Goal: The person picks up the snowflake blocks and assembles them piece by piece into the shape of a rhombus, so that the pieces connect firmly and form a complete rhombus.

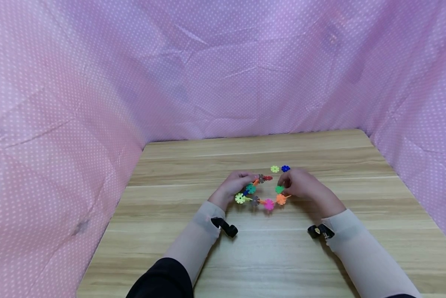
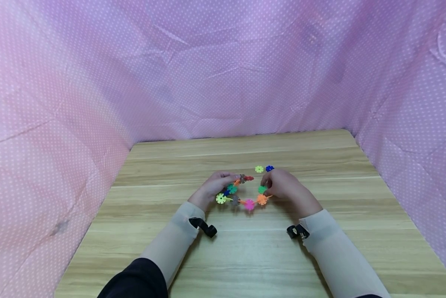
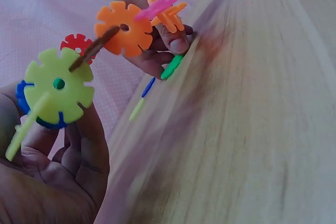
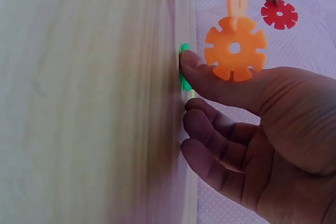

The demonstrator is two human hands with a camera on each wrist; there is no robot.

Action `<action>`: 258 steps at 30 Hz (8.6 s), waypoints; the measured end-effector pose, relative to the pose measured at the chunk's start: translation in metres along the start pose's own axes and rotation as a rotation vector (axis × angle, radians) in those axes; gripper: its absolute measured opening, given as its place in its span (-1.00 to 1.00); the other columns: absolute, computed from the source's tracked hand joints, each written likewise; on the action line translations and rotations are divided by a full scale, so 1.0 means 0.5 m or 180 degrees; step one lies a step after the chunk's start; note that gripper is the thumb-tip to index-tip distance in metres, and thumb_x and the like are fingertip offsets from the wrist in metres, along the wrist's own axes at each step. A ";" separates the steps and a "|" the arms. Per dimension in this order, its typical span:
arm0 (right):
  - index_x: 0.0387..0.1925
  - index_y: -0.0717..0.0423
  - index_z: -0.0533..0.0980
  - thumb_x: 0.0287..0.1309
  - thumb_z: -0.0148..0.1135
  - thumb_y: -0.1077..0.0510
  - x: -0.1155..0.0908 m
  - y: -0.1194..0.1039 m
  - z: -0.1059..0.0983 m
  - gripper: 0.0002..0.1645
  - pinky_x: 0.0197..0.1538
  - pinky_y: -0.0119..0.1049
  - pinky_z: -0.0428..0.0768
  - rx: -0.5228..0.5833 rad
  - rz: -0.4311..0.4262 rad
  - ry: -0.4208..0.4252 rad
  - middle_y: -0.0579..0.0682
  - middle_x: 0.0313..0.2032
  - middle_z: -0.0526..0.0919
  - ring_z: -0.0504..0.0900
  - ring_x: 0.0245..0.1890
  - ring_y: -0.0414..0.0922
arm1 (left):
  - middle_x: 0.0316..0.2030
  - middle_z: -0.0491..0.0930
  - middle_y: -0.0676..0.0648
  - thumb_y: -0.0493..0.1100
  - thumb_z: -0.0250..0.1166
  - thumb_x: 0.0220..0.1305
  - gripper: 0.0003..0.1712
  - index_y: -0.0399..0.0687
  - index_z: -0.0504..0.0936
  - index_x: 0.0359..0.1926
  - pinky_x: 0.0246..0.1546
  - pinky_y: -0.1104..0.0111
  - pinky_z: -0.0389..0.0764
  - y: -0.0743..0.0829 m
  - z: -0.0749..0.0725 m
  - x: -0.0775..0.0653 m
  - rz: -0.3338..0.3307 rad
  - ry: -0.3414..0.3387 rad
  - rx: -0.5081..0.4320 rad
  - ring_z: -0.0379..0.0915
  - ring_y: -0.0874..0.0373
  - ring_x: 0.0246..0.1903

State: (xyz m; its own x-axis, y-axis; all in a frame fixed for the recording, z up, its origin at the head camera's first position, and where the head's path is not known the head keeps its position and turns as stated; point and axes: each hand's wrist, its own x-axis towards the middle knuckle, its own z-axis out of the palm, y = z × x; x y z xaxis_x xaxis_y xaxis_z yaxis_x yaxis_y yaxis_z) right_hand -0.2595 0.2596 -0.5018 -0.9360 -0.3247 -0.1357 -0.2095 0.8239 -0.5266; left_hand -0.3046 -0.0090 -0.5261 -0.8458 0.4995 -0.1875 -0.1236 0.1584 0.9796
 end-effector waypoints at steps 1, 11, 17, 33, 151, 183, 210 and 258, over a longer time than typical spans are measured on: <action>-0.18 0.04 0.74 0.11 0.59 0.23 0.000 0.000 0.000 -0.77 -0.17 -0.13 0.63 0.0014 0.0015 0.0005 -0.07 -0.32 0.66 0.58 -0.29 -0.08 | 0.00 0.70 0.01 0.06 0.42 0.40 -0.68 -0.10 0.82 -0.12 0.02 0.29 0.54 0.000 0.000 0.000 0.0010 -0.0006 -0.0004 0.51 0.15 0.00; -0.23 0.06 0.65 0.32 0.40 0.24 -0.001 -0.003 -0.006 -0.95 -0.17 -0.13 0.61 0.0324 0.0210 0.0357 -0.04 -0.32 0.65 0.60 -0.29 -0.06 | -0.06 0.70 0.02 0.05 0.39 0.44 -0.71 -0.08 0.81 -0.15 -0.12 0.34 0.54 0.000 0.000 0.000 0.0067 -0.0017 0.0053 0.51 0.19 -0.13; -0.04 0.23 0.67 0.38 0.36 0.20 0.001 -0.001 -0.020 -0.79 -0.19 -0.19 0.73 0.1288 0.0226 0.0673 0.09 -0.25 0.71 0.69 -0.27 0.00 | -0.06 0.71 0.02 0.08 0.41 0.42 -0.68 -0.08 0.82 -0.11 -0.15 0.34 0.55 0.000 0.001 0.003 0.0022 0.0103 0.0037 0.52 0.18 -0.15; -0.01 0.46 0.61 0.40 0.37 0.23 0.001 -0.011 -0.030 -0.68 -0.02 0.07 0.72 0.2477 0.0248 0.0426 0.27 -0.21 0.77 0.79 -0.20 0.22 | -0.06 0.73 0.02 0.06 0.42 0.41 -0.70 -0.07 0.83 -0.11 -0.22 0.38 0.56 -0.001 0.002 0.006 0.0015 0.0244 -0.0002 0.53 0.20 -0.19; 0.50 0.15 0.38 0.47 0.12 0.35 0.012 0.028 0.000 -0.39 0.44 0.19 0.34 0.0246 -0.0177 0.0244 0.22 0.39 0.49 0.41 0.42 0.25 | 0.01 0.74 -0.02 -0.09 0.37 0.47 -0.78 -0.15 0.81 -0.16 0.07 0.25 0.59 -0.007 -0.019 0.008 0.0061 0.0051 0.0549 0.60 0.11 0.01; -0.16 0.15 0.65 0.35 0.36 0.30 0.012 0.039 -0.009 -0.94 -0.20 -0.17 0.64 0.0859 0.0186 0.0241 0.04 -0.30 0.64 0.61 -0.28 -0.03 | -0.07 0.72 0.08 -0.18 0.52 0.30 -0.65 0.01 0.75 0.09 0.04 0.37 0.61 0.036 0.056 0.002 0.0659 0.0048 0.2937 0.61 0.23 -0.06; 0.01 0.39 0.64 0.45 0.26 0.29 0.015 0.070 -0.010 -0.77 -0.16 -0.17 0.77 0.2110 0.0552 -0.0305 0.18 -0.26 0.75 0.77 -0.27 0.01 | -0.39 0.69 0.25 -0.10 0.53 0.27 -0.94 0.14 0.81 -0.36 -0.21 0.39 0.59 0.023 0.056 0.007 0.0587 0.0404 0.2911 0.57 0.31 -0.33; 0.09 0.61 0.53 0.45 0.21 0.37 0.024 0.064 0.031 -0.67 -0.15 -0.18 0.78 0.2487 0.0371 -0.0411 0.29 -0.24 0.78 0.81 -0.34 -0.05 | -0.28 0.76 0.30 0.05 0.47 0.37 -0.89 0.23 0.89 -0.22 -0.30 0.49 0.57 0.038 0.107 -0.019 0.0847 0.0026 0.3361 0.56 0.44 -0.31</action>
State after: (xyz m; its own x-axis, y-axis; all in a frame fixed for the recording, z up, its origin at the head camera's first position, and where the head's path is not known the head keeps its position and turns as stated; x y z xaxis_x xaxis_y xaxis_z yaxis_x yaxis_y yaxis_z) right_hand -0.2733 0.2749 -0.5333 -0.8895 -0.3471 -0.2971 0.1913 0.3076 -0.9321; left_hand -0.2713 0.0349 -0.5094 -0.7834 0.6210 0.0258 0.5690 0.6999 0.4316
